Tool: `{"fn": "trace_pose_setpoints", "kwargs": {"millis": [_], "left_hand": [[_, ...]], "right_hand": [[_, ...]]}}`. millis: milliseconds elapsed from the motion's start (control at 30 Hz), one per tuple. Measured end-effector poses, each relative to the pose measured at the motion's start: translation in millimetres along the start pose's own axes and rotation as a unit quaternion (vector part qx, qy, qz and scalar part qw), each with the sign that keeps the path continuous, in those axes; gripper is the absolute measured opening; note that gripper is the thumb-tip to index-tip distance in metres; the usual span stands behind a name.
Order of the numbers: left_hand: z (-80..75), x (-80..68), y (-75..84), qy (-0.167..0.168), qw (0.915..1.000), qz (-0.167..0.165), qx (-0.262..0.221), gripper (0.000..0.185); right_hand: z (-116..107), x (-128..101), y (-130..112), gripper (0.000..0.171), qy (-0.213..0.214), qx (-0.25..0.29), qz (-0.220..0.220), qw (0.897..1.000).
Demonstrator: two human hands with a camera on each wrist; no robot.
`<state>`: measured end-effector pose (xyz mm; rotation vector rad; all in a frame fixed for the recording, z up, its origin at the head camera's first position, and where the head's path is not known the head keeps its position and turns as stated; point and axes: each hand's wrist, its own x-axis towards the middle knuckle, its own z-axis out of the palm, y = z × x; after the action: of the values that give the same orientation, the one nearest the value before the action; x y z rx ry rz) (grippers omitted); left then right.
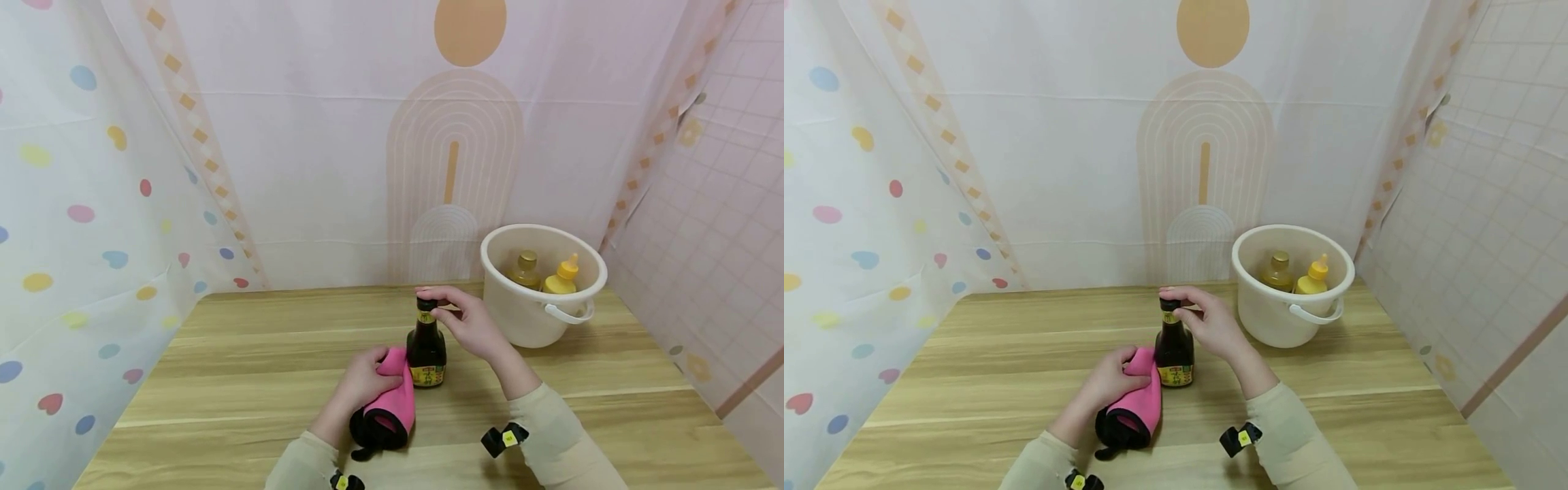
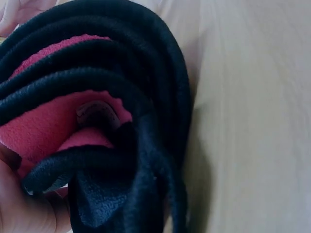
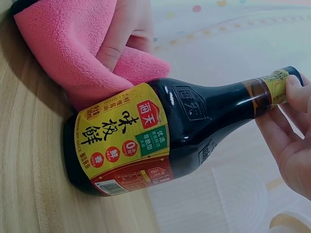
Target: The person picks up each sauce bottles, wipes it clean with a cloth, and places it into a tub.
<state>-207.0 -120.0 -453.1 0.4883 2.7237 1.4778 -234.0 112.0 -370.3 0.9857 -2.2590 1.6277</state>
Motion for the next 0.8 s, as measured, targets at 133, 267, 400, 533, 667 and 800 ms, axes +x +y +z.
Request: {"fn": "trace_pose_setpoints", "kwargs": {"millis": [133,267,400,533,667,800], "left_hand": [[-1.1,0.8,0.3,0.002,0.9998,0.007,0.017,0.030],[-3.2,0.3,2.9,0.019,0.9991,0.005,0.038,0.026],[-6.3,0.0,7.5,0.056,0.9972,0.003,0.050,0.024],[-12.3,-0.2,13.2,0.078,0.9961,0.003,0.042,0.023],[-21.6,0.0,22.5,0.088,0.9958,-0.003,0.025,0.025],[-31.1,1.4,38.1,0.099,0.9948,-0.021,-0.013,0.032]], "right_hand": [[-0.7,1.0,0.0,0.028,0.000,0.002,0.004,1.000],[-1.4,1.3,-0.1,0.028,-0.001,0.005,0.011,1.000],[-1.8,1.2,-0.3,0.028,-0.004,0.009,0.016,1.000],[-2.1,0.7,-0.9,0.028,-0.007,0.010,0.019,1.000],[-2.5,0.7,-0.5,0.028,-0.010,0.009,0.019,1.000],[-2.8,1.0,0.5,0.028,-0.008,0.011,0.017,1.000]]}}
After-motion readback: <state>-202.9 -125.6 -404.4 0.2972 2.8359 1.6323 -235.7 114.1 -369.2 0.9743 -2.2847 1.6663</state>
